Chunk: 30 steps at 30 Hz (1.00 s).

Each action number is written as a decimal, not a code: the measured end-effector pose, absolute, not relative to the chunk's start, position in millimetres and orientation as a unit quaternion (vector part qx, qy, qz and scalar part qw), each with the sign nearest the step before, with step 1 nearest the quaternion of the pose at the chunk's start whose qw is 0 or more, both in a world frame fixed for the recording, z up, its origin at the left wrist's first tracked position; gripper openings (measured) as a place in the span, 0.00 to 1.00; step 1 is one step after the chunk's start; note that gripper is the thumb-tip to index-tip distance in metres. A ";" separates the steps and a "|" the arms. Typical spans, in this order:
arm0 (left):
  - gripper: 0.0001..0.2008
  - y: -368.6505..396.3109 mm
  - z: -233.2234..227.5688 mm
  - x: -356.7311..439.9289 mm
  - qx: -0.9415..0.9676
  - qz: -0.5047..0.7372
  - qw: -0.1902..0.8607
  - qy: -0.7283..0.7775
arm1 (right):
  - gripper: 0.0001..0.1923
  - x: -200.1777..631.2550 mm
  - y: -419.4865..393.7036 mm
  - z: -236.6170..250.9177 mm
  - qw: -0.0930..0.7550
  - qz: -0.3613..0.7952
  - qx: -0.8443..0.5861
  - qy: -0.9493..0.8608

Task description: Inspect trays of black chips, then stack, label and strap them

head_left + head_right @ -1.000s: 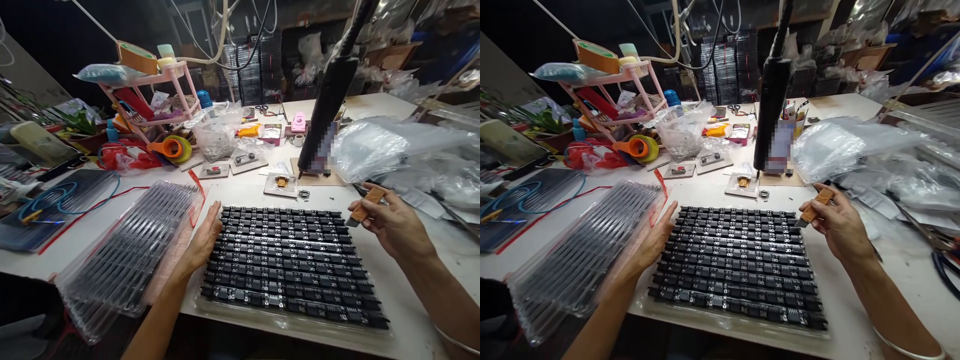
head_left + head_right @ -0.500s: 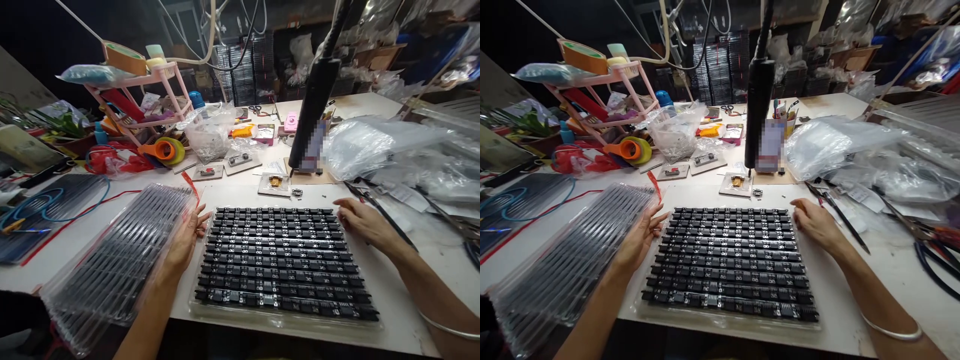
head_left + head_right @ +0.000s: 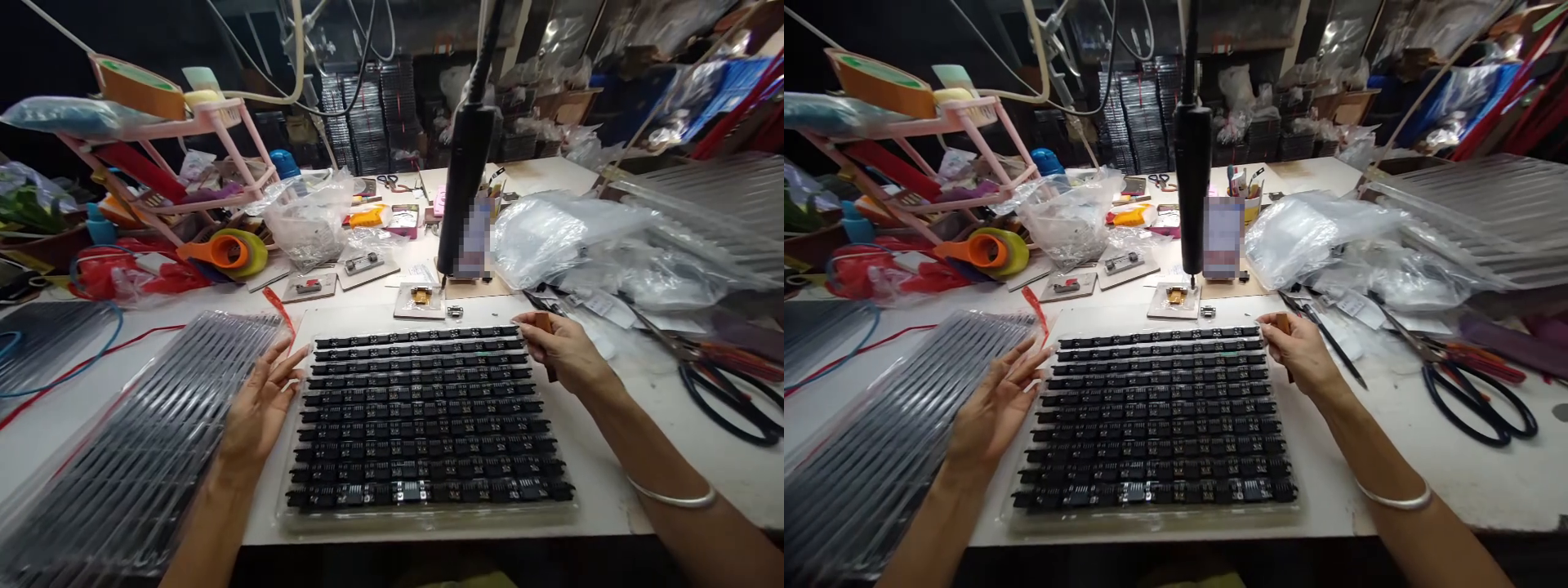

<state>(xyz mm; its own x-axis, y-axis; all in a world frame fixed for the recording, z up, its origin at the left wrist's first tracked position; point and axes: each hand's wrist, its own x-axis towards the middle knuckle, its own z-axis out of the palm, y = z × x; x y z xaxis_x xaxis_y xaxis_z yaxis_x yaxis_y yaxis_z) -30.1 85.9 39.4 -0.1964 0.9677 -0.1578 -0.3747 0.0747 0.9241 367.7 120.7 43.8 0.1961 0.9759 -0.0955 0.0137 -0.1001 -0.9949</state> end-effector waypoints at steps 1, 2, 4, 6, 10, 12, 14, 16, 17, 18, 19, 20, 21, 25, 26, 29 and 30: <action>0.22 86.1 39.3 -30.4 0.306 0.607 0.556 0.478 | 0.18 367.2 120.4 44.6 0.522 0.460 -0.572 -0.434; 0.22 86.4 39.2 -30.7 0.304 0.607 0.557 0.478 | 0.17 366.9 120.2 44.8 0.526 0.452 -0.570 -0.441; 0.22 87.2 38.8 -31.1 0.304 0.603 0.559 0.481 | 0.15 367.0 119.7 43.9 0.526 0.428 -0.568 -0.467; 0.22 88.1 39.0 -31.0 0.303 0.598 0.559 0.488 | 0.12 367.8 119.2 42.4 0.515 0.398 -0.573 -0.498; 0.22 89.1 40.4 -29.9 0.301 0.597 0.550 0.500 | 0.10 370.2 119.0 39.9 0.493 0.344 -0.586 -0.543; 0.22 89.6 40.5 -30.0 0.306 0.596 0.549 0.500 | 0.10 371.1 119.3 39.2 0.491 0.329 -0.591 -0.550; 0.21 90.4 40.0 -30.7 0.309 0.592 0.550 0.502 | 0.10 371.4 119.7 39.0 0.486 0.320 -0.595 -0.555; 0.21 91.4 39.2 -31.3 0.308 0.587 0.549 0.509 | 0.10 371.5 120.2 39.1 0.482 0.313 -0.595 -0.561; 0.21 92.0 38.7 -31.5 0.306 0.584 0.550 0.513 | 0.09 371.6 120.5 39.0 0.481 0.308 -0.595 -0.565; 0.21 92.4 38.2 -31.5 0.307 0.581 0.550 0.515 | 0.09 371.8 121.0 38.8 0.478 0.302 -0.596 -0.570; 0.21 92.9 37.7 -31.5 0.308 0.579 0.552 0.515 | 0.09 372.1 121.7 38.3 0.475 0.294 -0.599 -0.574; 0.22 93.2 37.2 -31.4 0.310 0.576 0.554 0.515 | 0.09 372.6 122.5 37.4 0.469 0.284 -0.603 -0.579; 0.23 93.4 36.6 -31.3 0.311 0.574 0.556 0.514 | 0.08 373.2 123.5 36.3 0.460 0.275 -0.609 -0.585; 0.25 93.8 33.5 -30.6 0.318 0.571 0.551 0.519 | 0.08 375.5 128.7 28.6 0.424 0.256 -0.623 -0.605; 0.25 94.1 32.5 -30.3 0.324 0.570 0.547 0.522 | 0.08 375.9 129.8 26.6 0.418 0.256 -0.625 -0.607; 0.25 95.7 29.4 -28.9 0.346 0.562 0.527 0.535 | 0.08 376.5 132.1 22.0 0.402 0.255 -0.635 -0.608; 0.26 96.0 28.5 -28.4 0.352 0.559 0.522 0.541 | 0.08 376.6 132.6 21.2 0.395 0.252 -0.640 -0.609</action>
